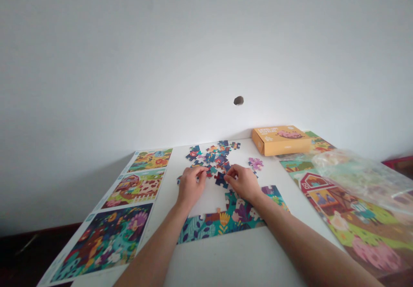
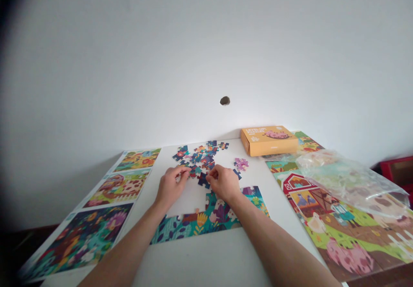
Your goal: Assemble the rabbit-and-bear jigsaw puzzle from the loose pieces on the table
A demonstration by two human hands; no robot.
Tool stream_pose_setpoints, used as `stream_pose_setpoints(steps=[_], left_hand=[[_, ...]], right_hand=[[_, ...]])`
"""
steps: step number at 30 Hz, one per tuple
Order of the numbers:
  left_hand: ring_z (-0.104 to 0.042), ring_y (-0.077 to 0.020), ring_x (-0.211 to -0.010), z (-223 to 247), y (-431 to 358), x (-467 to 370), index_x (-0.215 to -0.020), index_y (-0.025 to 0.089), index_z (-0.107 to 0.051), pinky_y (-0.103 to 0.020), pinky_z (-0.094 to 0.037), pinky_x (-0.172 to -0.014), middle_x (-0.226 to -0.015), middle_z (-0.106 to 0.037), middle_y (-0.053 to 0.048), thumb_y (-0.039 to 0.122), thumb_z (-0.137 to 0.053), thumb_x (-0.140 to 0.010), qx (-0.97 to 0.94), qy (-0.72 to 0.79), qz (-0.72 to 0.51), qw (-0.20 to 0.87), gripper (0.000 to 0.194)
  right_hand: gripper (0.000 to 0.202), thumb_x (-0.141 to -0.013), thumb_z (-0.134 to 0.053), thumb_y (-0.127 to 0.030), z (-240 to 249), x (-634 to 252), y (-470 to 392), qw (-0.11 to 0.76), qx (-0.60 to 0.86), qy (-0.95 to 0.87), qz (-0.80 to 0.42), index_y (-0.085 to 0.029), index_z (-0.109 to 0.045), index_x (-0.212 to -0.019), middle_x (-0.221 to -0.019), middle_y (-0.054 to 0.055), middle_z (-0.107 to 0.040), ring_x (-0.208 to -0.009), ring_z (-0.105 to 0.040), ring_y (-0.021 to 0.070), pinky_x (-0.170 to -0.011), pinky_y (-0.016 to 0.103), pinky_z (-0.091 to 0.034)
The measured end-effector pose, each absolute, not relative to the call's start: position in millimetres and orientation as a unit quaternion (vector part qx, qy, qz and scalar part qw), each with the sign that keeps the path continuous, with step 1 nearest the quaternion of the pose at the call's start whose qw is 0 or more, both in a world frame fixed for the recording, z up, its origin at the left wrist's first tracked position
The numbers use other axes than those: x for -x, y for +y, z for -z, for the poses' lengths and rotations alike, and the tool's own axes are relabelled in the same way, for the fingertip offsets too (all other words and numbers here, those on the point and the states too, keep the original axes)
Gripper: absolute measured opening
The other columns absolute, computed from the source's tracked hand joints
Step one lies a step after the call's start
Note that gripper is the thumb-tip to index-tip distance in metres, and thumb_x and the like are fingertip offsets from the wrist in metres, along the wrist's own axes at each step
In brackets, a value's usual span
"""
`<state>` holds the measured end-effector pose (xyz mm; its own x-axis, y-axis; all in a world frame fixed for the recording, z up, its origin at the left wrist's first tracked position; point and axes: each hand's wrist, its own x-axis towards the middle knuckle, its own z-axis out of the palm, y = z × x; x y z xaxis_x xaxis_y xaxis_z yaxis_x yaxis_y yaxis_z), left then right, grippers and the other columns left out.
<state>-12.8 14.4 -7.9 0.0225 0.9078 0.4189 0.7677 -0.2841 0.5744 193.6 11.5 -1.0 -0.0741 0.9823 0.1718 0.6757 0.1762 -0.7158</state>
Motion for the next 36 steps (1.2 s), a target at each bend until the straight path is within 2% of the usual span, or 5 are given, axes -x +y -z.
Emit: stream_pose_setpoints(steps=[3, 7, 21, 29, 36], left_hand=[[-0.055, -0.0278, -0.103, 6, 12, 11, -0.102, 0.025, -0.07, -0.042, -0.043, -0.09, -0.106, -0.066, -0.007, 0.025, -0.058, -0.08, -0.665, 0.685, -0.299, -0.002, 0.025], [-0.046, -0.0357, -0.117, 6, 10, 8, -0.118, 0.029, -0.064, -0.051, -0.04, -0.091, -0.127, -0.057, -0.011, 0.036, -0.064, -0.077, -0.617, 0.754, -0.224, -0.018, 0.042], [-0.053, -0.0275, -0.116, 21, 20, 14, -0.124, 0.016, -0.058, -0.04, -0.04, -0.103, -0.122, -0.062, -0.011, 0.028, -0.068, -0.074, -0.713, 0.628, -0.309, 0.042, 0.052], [-0.05, -0.0272, -0.118, 21, 19, 14, -0.127, 0.017, -0.056, -0.039, -0.04, -0.104, -0.124, -0.061, -0.009, 0.029, -0.069, -0.073, -0.724, 0.619, -0.298, 0.061, 0.056], [-0.049, -0.0289, -0.113, 15, 15, 9, -0.124, 0.023, -0.06, -0.041, -0.039, -0.099, -0.12, -0.06, -0.007, 0.038, -0.071, -0.071, -0.729, 0.636, -0.25, 0.039, 0.056]], right_hand=[[0.009, -0.082, -0.061, -0.031, 1, -197, 16, 0.343, 0.657, -0.637, -0.213, -0.023, -0.063, -0.08, -0.076, -0.001, -0.069, -0.069, -0.06, 0.0146, -0.058, 0.024, -0.033], [0.01, -0.085, -0.057, -0.032, -1, -200, 18, 0.365, 0.679, -0.608, -0.189, -0.022, -0.061, -0.084, -0.081, 0.0, -0.07, -0.07, -0.06, 0.0155, -0.06, 0.025, -0.034], [0.008, -0.083, -0.061, -0.028, 6, -196, 20, 0.348, 0.57, -0.725, -0.168, -0.021, -0.066, -0.085, -0.084, 0.002, -0.069, -0.079, -0.059, 0.0167, -0.072, 0.025, -0.039], [0.01, -0.086, -0.058, -0.026, 4, -201, 21, 0.35, 0.634, -0.678, -0.127, -0.019, -0.065, -0.083, -0.083, 0.006, -0.068, -0.081, -0.06, 0.0192, -0.074, 0.027, -0.039], [0.008, -0.084, -0.062, -0.025, 7, -194, 19, 0.371, 0.531, -0.745, -0.159, -0.02, -0.067, -0.087, -0.079, 0.001, -0.067, -0.077, -0.059, 0.0161, -0.072, 0.024, -0.041]])
